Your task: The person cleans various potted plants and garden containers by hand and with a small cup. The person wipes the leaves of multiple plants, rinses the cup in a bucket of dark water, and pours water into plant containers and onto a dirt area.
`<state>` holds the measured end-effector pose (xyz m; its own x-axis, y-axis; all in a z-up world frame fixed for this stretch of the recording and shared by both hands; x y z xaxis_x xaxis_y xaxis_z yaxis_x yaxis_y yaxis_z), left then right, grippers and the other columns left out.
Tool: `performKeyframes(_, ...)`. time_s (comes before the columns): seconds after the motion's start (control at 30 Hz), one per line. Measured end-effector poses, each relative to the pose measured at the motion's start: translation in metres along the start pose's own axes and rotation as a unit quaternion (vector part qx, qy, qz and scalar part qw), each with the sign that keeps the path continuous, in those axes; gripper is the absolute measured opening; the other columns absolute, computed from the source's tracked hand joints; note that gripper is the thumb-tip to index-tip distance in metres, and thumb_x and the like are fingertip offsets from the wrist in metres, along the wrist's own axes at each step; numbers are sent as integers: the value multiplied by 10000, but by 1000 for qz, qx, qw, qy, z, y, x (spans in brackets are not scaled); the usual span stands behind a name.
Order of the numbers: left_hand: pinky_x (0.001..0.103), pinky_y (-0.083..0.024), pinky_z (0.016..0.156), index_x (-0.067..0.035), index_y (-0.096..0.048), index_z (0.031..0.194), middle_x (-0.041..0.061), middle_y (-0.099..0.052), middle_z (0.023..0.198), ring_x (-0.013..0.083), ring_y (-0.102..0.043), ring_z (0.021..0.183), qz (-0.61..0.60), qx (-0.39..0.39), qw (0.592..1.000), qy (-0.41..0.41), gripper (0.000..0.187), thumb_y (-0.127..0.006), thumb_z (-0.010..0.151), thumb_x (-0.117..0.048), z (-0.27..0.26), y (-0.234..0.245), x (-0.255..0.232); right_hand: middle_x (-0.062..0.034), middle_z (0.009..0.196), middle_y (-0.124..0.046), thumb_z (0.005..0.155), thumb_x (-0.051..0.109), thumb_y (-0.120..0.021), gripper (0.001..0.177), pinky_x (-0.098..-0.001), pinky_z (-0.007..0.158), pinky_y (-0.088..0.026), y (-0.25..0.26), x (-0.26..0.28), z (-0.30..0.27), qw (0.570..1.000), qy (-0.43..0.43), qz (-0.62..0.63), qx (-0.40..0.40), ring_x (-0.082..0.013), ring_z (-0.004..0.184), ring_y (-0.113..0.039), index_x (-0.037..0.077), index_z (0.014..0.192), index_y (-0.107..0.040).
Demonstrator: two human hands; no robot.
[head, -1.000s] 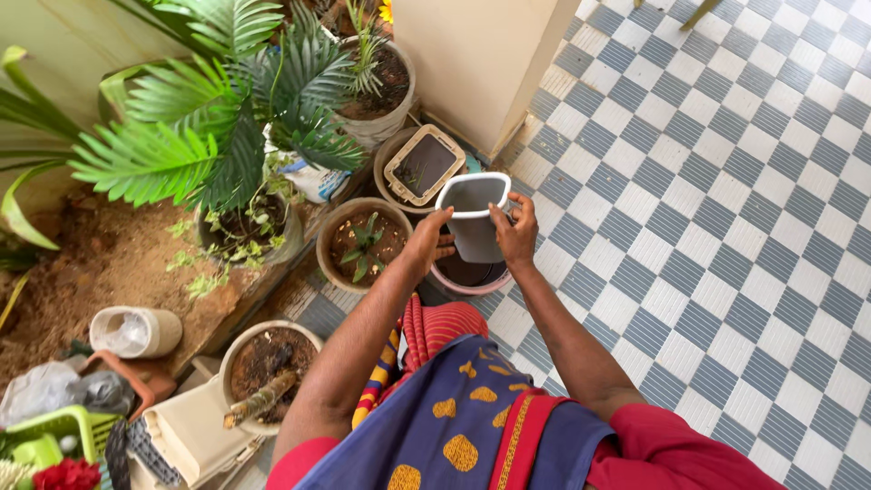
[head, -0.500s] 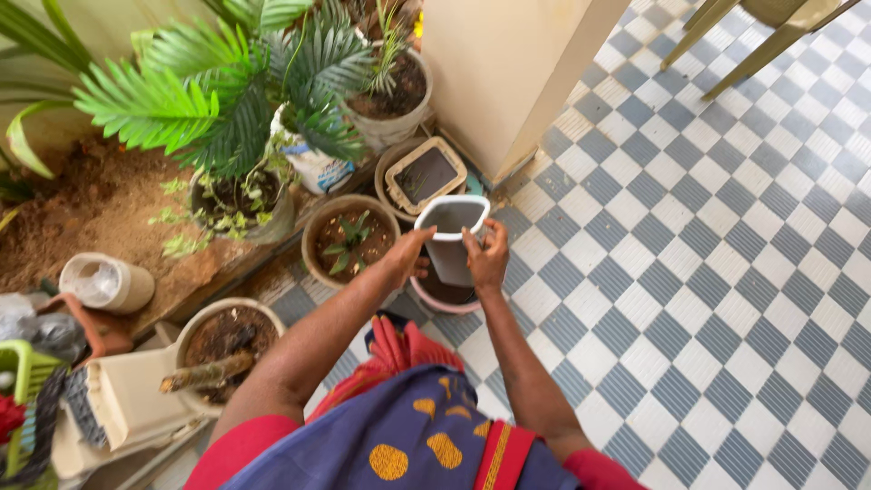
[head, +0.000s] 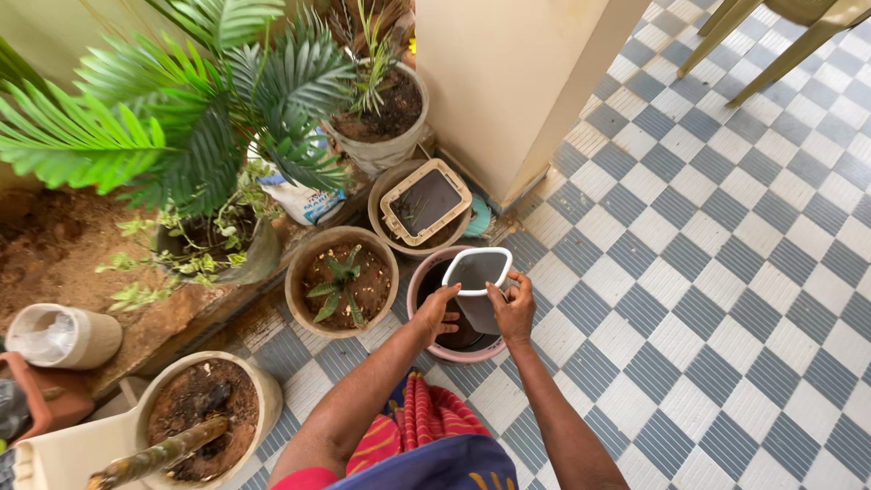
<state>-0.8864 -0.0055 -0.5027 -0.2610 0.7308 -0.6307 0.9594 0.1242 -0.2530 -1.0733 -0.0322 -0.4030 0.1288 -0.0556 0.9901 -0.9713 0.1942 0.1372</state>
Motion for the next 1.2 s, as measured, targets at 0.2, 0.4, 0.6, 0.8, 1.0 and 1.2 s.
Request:
performKeyframes(0.2, 573, -455, 1090, -174, -162, 1649, 115, -297, 1672, 445, -465, 1385, -18, -2, 1000, 5, 973, -632, 882, -544, 102, 36, 54, 15, 577, -526, 866, 135, -796, 447, -242, 378, -423, -32, -123, 31, 999, -9, -32, 10, -68, 438, -504, -14, 1210, -551)
performKeyframes(0.4, 564, -466, 1069, -175, -184, 1656, 118, -292, 1669, 442, -458, 1380, -43, -3, 999, 14, 970, -647, 878, -524, 221, 70, 117, -3, 585, -572, 843, 183, -777, 419, -278, 401, -445, -66, -261, 70, 995, -52, -79, 14, -110, 436, -560, 17, 1156, -552)
performKeyframes(0.6, 555, -471, 1068, -190, -111, 1653, 136, -296, 1665, 442, -460, 1379, -69, -57, 994, 66, 989, -674, 897, -490, 314, 91, 182, -33, 608, -589, 798, 243, -800, 433, -339, 455, -510, -91, -368, 95, 980, -86, -177, 28, -171, 449, -631, 42, 1093, -556)
performKeyframes(0.8, 521, -544, 971, -112, -479, 1527, 227, -551, 1488, 389, -585, 1269, 2, -158, 978, 136, 753, -641, 904, -505, 383, 122, 230, -130, 611, -709, 859, 334, -798, 283, -366, 550, -561, -124, -453, 105, 954, -133, -256, 77, -200, 498, -698, 82, 868, -670)
performKeyframes(1.0, 535, -444, 1059, -150, -469, 1537, 200, -478, 1523, 365, -467, 1356, -2, -93, 984, 155, 722, -587, 941, -541, 420, 123, 253, -153, 754, -748, 854, 325, -797, 246, -434, 673, -569, -147, -492, 98, 916, -191, -337, 105, -293, 659, -737, 119, 921, -681)
performKeyframes(1.2, 561, -318, 1213, -242, -421, 1596, 89, -293, 1674, 297, -261, 1547, 6, -42, 988, 146, 720, -531, 939, -513, 409, 128, 238, -150, 957, -752, 909, 257, -723, 195, -450, 786, -563, -167, -503, 94, 908, -227, -327, 128, -311, 899, -745, 107, 1024, -675)
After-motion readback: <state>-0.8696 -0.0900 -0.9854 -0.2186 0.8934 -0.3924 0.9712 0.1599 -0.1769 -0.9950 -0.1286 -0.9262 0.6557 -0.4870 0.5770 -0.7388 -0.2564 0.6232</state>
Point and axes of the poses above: each hand's wrist, its own z-axis towards the middle knuckle, its own y-axis out of the back of the hand, x = y × z, the point moved 7 cm from there along z, towards the middle knuckle
